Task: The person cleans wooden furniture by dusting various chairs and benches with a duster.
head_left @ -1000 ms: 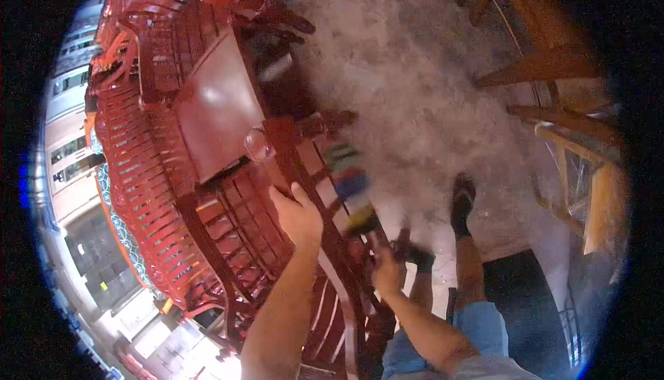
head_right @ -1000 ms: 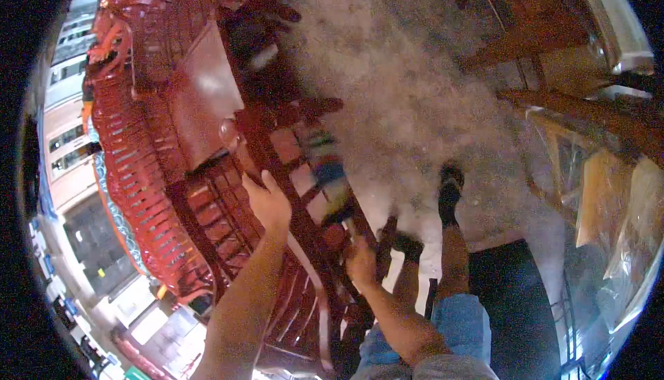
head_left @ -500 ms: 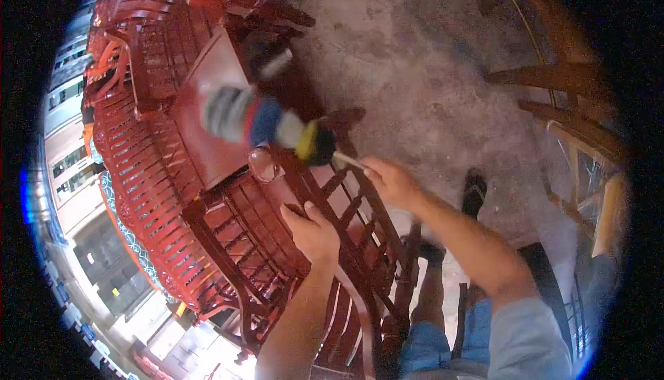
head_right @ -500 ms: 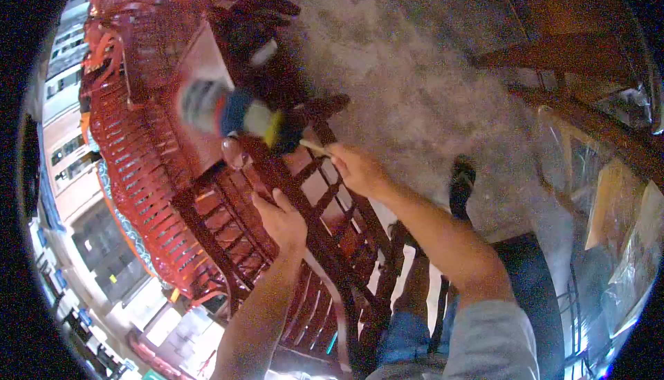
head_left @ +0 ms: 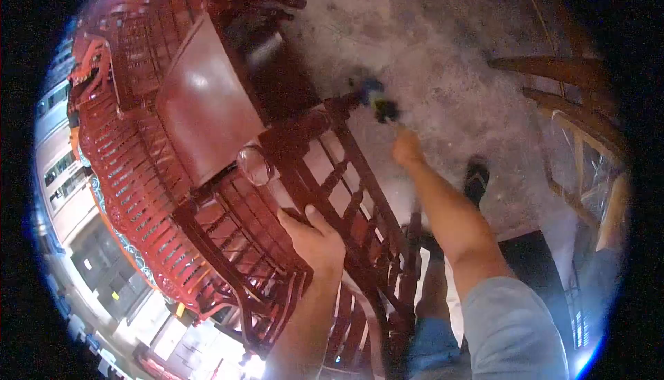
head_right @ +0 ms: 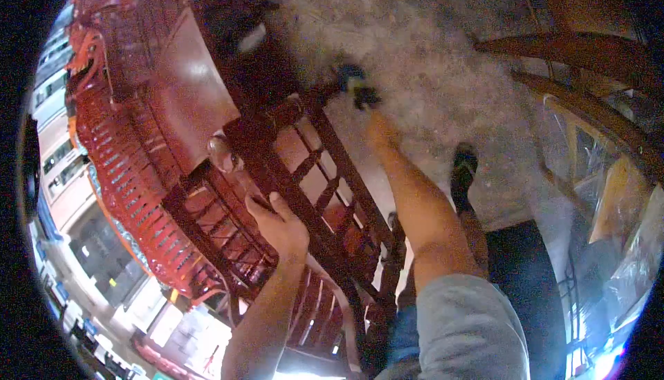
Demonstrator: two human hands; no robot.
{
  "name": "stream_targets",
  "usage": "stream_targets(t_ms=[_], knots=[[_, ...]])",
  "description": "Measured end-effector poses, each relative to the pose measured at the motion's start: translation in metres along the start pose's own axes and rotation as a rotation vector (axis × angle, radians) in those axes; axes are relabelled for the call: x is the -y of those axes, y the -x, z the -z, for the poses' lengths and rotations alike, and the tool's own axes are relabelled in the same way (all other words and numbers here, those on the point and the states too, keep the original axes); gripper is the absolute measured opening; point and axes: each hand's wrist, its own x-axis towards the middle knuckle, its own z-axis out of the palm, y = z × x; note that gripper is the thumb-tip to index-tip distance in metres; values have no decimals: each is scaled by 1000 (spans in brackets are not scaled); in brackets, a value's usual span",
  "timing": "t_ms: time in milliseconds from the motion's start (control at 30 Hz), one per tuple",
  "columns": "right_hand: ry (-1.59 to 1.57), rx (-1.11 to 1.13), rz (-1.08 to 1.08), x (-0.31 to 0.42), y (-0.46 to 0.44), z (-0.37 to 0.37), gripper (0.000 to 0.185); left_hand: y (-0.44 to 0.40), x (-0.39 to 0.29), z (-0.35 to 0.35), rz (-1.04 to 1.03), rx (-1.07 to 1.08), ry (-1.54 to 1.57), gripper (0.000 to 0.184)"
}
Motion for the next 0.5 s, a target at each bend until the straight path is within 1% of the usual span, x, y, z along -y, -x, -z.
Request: stream_targets(t_ms=[67, 133, 200, 267, 300, 333, 367, 400, 467, 500], knots=[[-122, -102, 11, 8, 17, 0, 21, -2, -2, -2, -12, -10, 3, 63], [-295, -96, -319, 17, 36, -10, 21, -1, -4, 1, -7, -4, 7, 64], [-222, -158, -323, 33, 69, -12, 21, -2, -8, 4, 13, 22, 30, 64], [-150, -146, -238, 78, 130, 26, 20, -1, -7, 3, 20, 27, 18, 63], [-243, -82, -314, 91, 163, 38, 20, -1, -6, 2, 15, 16, -1, 63], [-409, -89, -289, 91, 209, 38, 19, -1, -5, 0, 8, 6, -19, 62], [-316, -93, -283, 84, 258, 31, 21, -1, -2, -2, -14, -7, -26, 62], [-349, 39, -364, 83, 305, 40, 29, 0, 2, -4, -34, -21, -33, 62], [-458, 40, -487, 15, 383, -11, 31, 0, 1, -6, -54, -47, -34, 62], [-512, 36, -550, 2, 408, -15, 33, 0, -1, -6, -48, -57, -36, 62]])
